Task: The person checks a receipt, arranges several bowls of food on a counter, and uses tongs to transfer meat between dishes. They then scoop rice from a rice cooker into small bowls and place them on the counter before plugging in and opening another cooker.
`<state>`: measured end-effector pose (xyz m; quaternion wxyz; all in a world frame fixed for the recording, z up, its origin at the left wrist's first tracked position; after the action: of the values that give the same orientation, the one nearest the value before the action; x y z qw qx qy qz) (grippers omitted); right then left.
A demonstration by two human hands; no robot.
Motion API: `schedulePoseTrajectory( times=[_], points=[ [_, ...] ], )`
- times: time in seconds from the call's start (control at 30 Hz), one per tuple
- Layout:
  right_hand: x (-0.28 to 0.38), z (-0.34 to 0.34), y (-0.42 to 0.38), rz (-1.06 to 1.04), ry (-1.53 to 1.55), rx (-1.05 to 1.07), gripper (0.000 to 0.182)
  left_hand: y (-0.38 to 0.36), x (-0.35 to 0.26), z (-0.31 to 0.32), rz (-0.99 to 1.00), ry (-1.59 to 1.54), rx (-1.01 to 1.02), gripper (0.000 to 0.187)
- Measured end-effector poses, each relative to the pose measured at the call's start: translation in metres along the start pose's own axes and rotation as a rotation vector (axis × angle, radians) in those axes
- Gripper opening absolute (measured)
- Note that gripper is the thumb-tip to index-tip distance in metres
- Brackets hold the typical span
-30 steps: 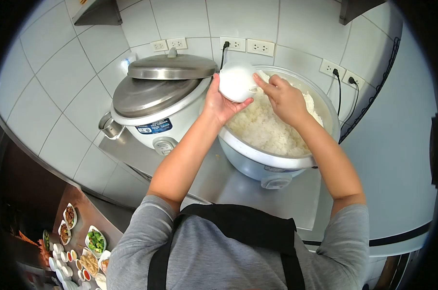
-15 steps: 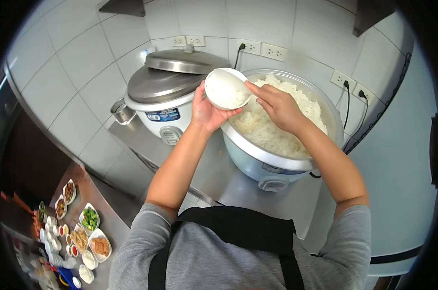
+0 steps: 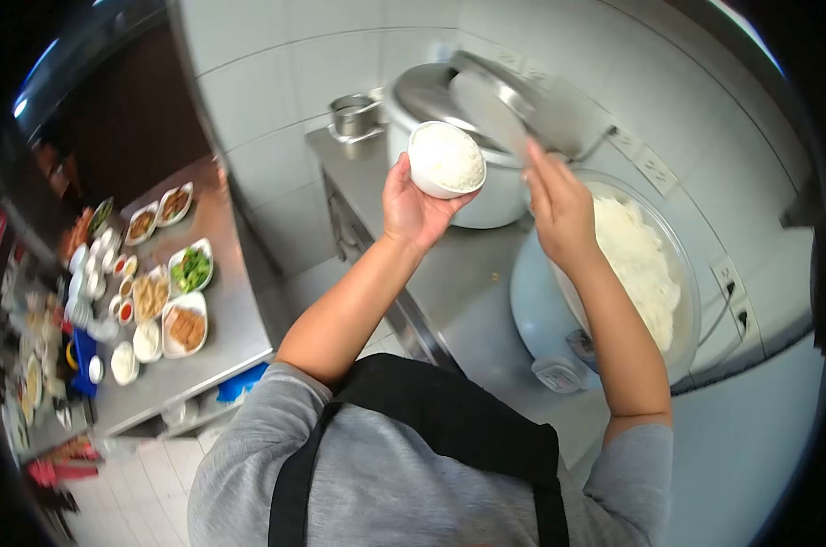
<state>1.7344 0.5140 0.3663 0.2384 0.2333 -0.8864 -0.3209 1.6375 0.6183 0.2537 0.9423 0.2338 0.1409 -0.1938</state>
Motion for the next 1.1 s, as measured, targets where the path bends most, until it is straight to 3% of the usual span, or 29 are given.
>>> schedulePoseTrajectory(
  times=[0.03, 0.07, 0.2, 0.3, 0.47, 0.57, 0.67, 0.7, 0.73, 0.83, 0.97, 1.0, 1.1],
  points=[
    [0.023, 0.015, 0.001, -0.146, 0.022, 0.021, 0.047, -0.010, -0.017, -0.010, 0.013, 0.002, -0.016, 0.057],
    [0.027, 0.053, -0.001, -0.137, -0.045, 0.202, 0.045, -0.021, -0.033, -0.020, 0.019, -0.004, -0.016, 0.058],
    [0.065, 0.136, 0.004, -0.163, 0.021, 0.442, 0.047, -0.076, -0.096, -0.056, 0.050, 0.004, -0.063, 0.060],
    [0.119, 0.165, 0.018, -0.222, 0.254, 0.198, 0.047, -0.135, -0.157, -0.086, 0.117, 0.058, -0.121, 0.061],
    [0.205, 0.292, 0.017, -0.299, 0.323, 0.657, 0.045, -0.245, -0.246, -0.140, 0.213, 0.087, -0.307, 0.058],
    [0.264, 0.334, 0.027, -0.413, 0.525, 0.552, 0.046, -0.316, -0.296, -0.155, 0.246, 0.159, -0.376, 0.061],
    [0.315, 0.404, 0.015, -0.434, 0.533, 0.723, 0.046, -0.378, -0.327, -0.166, 0.295, 0.031, -0.345, 0.063],
    [0.331, 0.420, 0.012, -0.450, 0.518, 0.784, 0.046, -0.405, -0.339, -0.177, 0.347, 0.071, -0.447, 0.064],
    [0.347, 0.420, 0.016, -0.481, 0.654, 0.716, 0.044, -0.434, -0.351, -0.188, 0.392, 0.114, -0.549, 0.066],
    [0.315, 0.477, 0.012, 0.114, 0.945, 0.867, 0.041, -0.526, -0.386, -0.224, 0.532, 0.125, -0.897, 0.065],
    [0.293, 0.514, 0.002, 0.367, 1.106, 0.843, 0.040, -0.643, -0.420, -0.264, 0.645, 0.326, -1.510, 0.064],
    [0.289, 0.521, -0.003, 0.409, 1.125, 0.849, 0.040, -0.652, -0.423, -0.267, 0.723, 0.258, -1.523, 0.059],
    [0.277, 0.533, -0.015, 0.524, 1.139, 0.844, 0.040, -0.671, -0.415, -0.283, 0.719, 0.196, -1.641, 0.055]
  ],
)
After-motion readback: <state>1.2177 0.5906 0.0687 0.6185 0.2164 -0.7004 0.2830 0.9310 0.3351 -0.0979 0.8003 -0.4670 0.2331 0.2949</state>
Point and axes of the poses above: each hand's wrist, its own y-axis towards the middle knuckle, its own z-axis out of the palm, x = y × z, the point moved 10 cm from there along y, towards the middle knuckle, and after that the axes turned 4 degrees about x, right-handed, at the moved point
